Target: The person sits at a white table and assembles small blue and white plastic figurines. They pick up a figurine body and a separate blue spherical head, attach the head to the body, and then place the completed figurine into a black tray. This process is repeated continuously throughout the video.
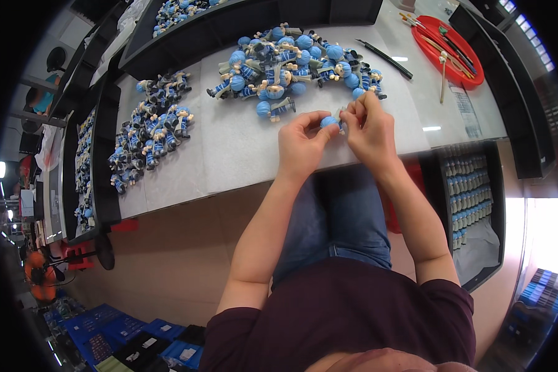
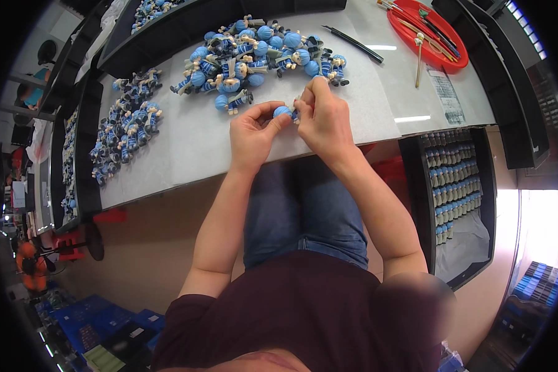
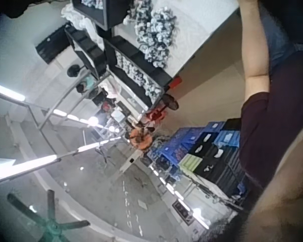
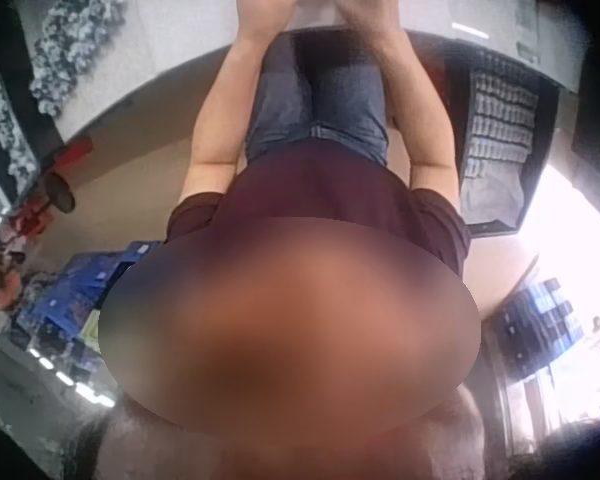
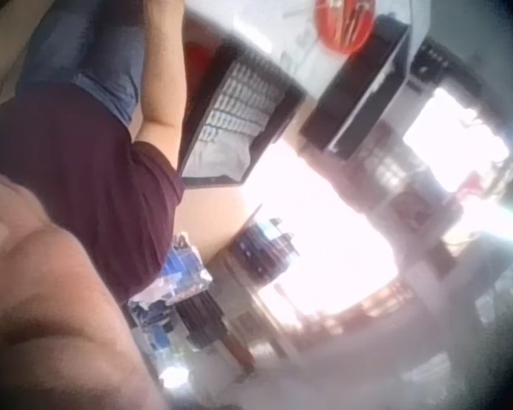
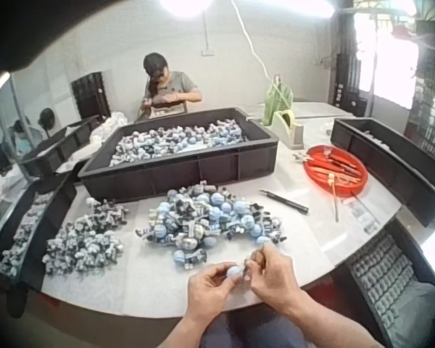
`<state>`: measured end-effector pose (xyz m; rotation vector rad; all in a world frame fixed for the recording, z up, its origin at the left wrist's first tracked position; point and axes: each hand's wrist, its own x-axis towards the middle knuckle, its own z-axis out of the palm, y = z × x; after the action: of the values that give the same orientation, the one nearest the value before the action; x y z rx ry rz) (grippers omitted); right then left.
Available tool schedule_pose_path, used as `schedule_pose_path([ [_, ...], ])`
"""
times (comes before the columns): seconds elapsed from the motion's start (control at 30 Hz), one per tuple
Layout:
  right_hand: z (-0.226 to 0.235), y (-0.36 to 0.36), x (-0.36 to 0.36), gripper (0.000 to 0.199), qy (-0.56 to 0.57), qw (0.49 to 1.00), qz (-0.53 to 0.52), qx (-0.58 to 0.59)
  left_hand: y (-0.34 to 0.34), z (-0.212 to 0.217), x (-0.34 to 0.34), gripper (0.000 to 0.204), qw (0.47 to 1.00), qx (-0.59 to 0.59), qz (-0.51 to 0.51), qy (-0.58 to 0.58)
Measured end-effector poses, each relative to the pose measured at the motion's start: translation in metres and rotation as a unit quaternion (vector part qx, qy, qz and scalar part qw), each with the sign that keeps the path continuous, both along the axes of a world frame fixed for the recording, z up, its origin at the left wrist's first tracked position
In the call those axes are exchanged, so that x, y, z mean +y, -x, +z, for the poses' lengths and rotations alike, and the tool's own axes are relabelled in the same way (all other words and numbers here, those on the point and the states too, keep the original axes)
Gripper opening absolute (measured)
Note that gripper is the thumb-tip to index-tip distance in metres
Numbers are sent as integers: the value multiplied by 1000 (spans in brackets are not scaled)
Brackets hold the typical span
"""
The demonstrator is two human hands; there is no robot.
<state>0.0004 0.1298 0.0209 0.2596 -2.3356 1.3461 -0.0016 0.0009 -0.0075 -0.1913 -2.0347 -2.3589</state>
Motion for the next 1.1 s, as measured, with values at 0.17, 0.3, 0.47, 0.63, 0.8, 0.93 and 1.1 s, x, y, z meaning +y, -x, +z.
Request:
schedule_pose_path([
  [0.17,-1,-3,-2,20,-4,1000,17,18,-2,-1,-1,24,1000,-9,-2,-14],
  [0.3,-1,0,1,20,-3,1000,-8,1,-4,1,-1,23,1000,-20,-3,-22],
  [0.47,1,4,10,19,-71,996,-29,47,-3,-3,0,23,1000,-10,-15,-17],
  [0.63,11,32,54,21,89,978,-127,139,-4,3,-3,24,998,-20,-38,-45],
  [0.8,1,62,100,20,-59,980,-185,45,-3,10,-4,26,995,-14,-75,-59],
  [0.93,1,64,101,21,-125,976,-150,93,-6,14,-8,26,994,4,-89,-56],
  [1.1,20,-3,60,33,77,991,100,50,-6,13,-10,26,992,28,-93,-83],
])
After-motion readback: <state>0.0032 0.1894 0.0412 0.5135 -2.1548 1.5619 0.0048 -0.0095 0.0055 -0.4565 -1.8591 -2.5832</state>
